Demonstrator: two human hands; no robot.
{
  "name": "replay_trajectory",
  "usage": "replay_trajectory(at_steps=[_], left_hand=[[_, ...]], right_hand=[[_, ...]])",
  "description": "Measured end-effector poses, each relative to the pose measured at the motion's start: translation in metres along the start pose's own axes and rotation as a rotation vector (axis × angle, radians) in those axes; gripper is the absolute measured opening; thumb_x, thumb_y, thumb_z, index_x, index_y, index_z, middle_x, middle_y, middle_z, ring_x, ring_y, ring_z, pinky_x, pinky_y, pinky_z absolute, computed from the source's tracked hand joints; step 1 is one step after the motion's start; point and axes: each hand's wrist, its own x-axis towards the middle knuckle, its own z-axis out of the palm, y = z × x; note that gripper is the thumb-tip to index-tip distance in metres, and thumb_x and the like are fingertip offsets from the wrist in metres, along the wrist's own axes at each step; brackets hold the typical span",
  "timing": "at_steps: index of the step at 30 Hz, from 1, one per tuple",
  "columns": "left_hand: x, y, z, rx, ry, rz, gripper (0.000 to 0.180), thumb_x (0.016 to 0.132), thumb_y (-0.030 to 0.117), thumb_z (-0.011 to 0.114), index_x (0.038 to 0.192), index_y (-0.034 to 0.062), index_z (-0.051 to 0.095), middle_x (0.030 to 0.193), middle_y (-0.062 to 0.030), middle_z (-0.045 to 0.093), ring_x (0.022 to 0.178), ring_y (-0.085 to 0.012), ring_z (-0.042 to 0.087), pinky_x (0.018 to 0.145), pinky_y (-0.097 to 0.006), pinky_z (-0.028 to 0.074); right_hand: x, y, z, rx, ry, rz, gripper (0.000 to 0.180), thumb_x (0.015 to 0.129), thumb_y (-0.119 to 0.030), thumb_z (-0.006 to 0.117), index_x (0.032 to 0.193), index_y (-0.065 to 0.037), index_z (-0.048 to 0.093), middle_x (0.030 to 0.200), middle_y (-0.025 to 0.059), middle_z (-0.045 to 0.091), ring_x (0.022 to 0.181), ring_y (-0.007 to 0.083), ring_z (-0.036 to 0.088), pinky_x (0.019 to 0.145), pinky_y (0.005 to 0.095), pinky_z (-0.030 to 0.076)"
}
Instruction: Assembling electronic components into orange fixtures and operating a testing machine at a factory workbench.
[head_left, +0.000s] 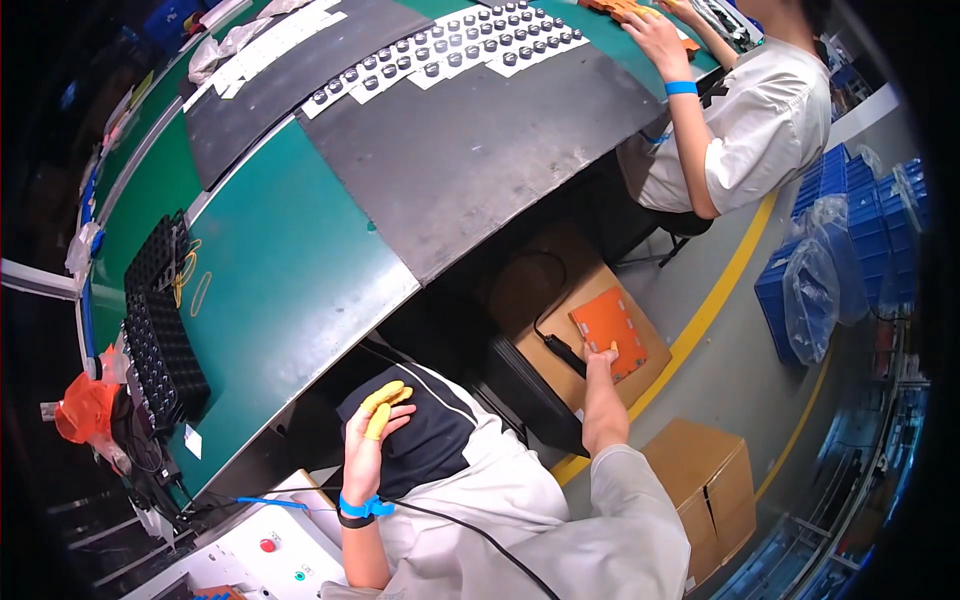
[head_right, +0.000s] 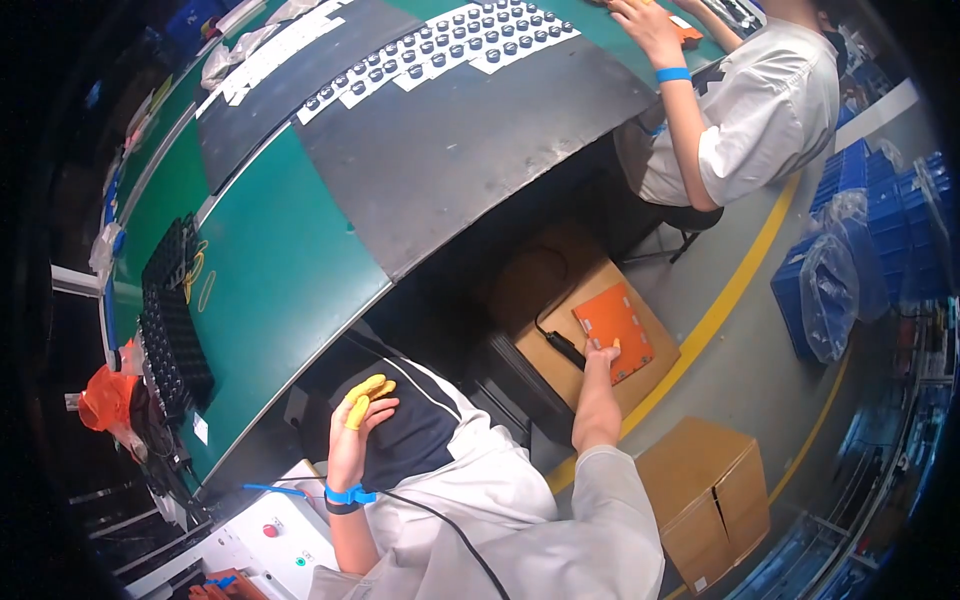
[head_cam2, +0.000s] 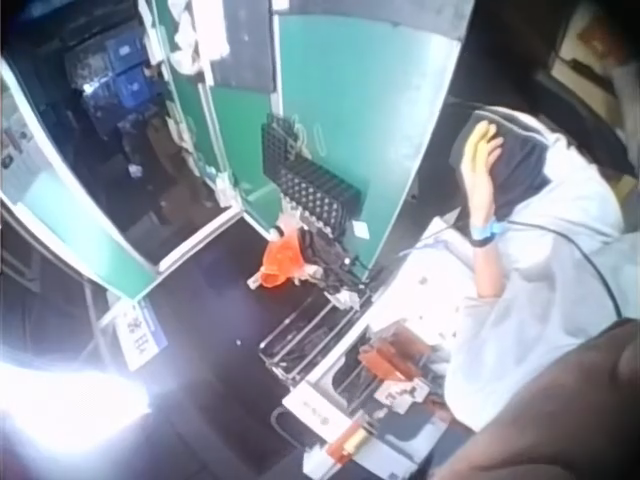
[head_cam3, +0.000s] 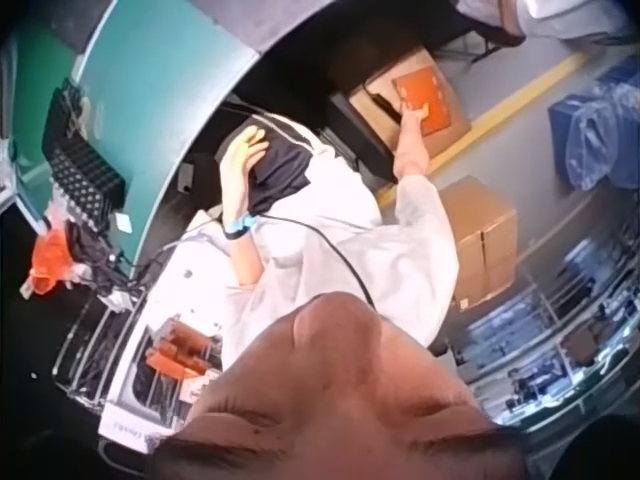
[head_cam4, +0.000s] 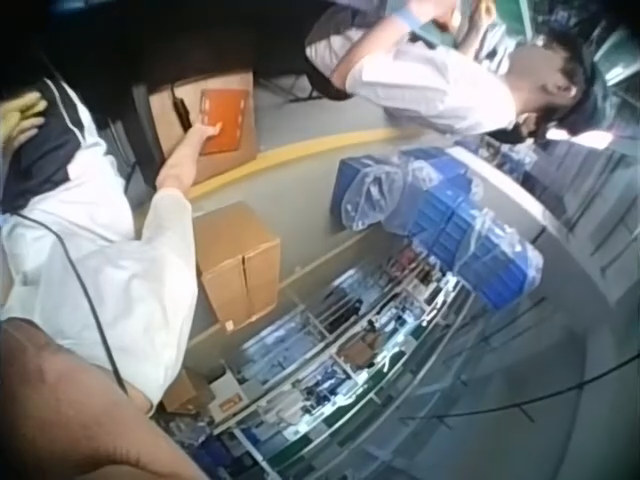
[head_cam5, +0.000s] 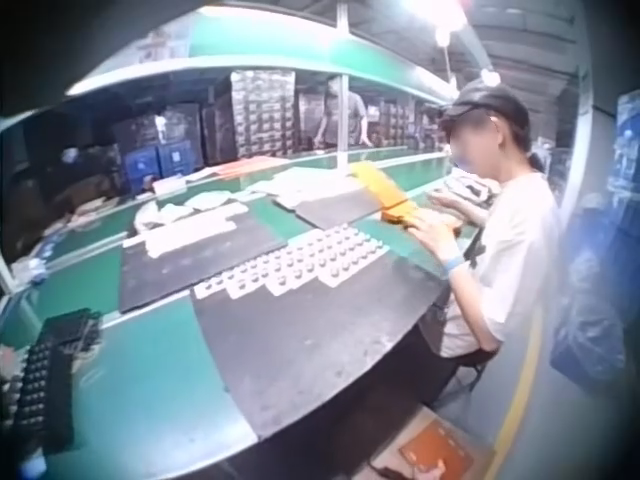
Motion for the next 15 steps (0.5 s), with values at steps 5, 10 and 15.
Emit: replay_trajectory(at_steps=[5, 10, 15], left_hand=[[-0.021, 0.01, -0.014, 0.031, 0.056, 0.086, 0.038, 0.107, 0.019, 0.05, 0.137, -0.0031, 0.058, 0.13, -0.0161, 0.066, 0.112, -0.0254, 0.068, 0.099, -0.035, 0.053], [-0.061, 0.022, -0.04, 0.04, 0.31, 0.252, 0.035, 0.107, 0.016, 0.049, 0.13, -0.0076, 0.063, 0.121, -0.0182, 0.07, 0.108, -0.026, 0.07, 0.099, -0.036, 0.053], [-0.156, 0.015, -0.078, -0.006, 0.821, 0.552, 0.038, 0.107, 0.018, 0.048, 0.122, -0.0116, 0.066, 0.113, -0.0198, 0.072, 0.1, -0.027, 0.071, 0.096, -0.036, 0.053]], right_hand=[[-0.007, 0.021, 0.006, -0.229, 0.127, 0.08, 0.033, 0.101, -0.042, 0.045, 0.112, -0.017, 0.063, 0.107, 0.0038, 0.067, 0.094, 0.0231, 0.062, 0.072, 0.0386, 0.054], [-0.092, 0.039, 0.041, -0.419, -0.372, 0.051, 0.019, 0.103, -0.025, 0.05, 0.101, -0.009, 0.06, 0.08, 0.006, 0.066, 0.064, 0.0177, 0.061, 0.055, 0.0289, 0.051], [-0.368, 0.129, 0.106, -0.928, -1.018, 0.005, 0.031, 0.108, -0.029, 0.05, 0.115, -0.004, 0.067, 0.074, 0.0, 0.062, 0.057, 0.0051, 0.051, 0.051, 0.0221, 0.04]])
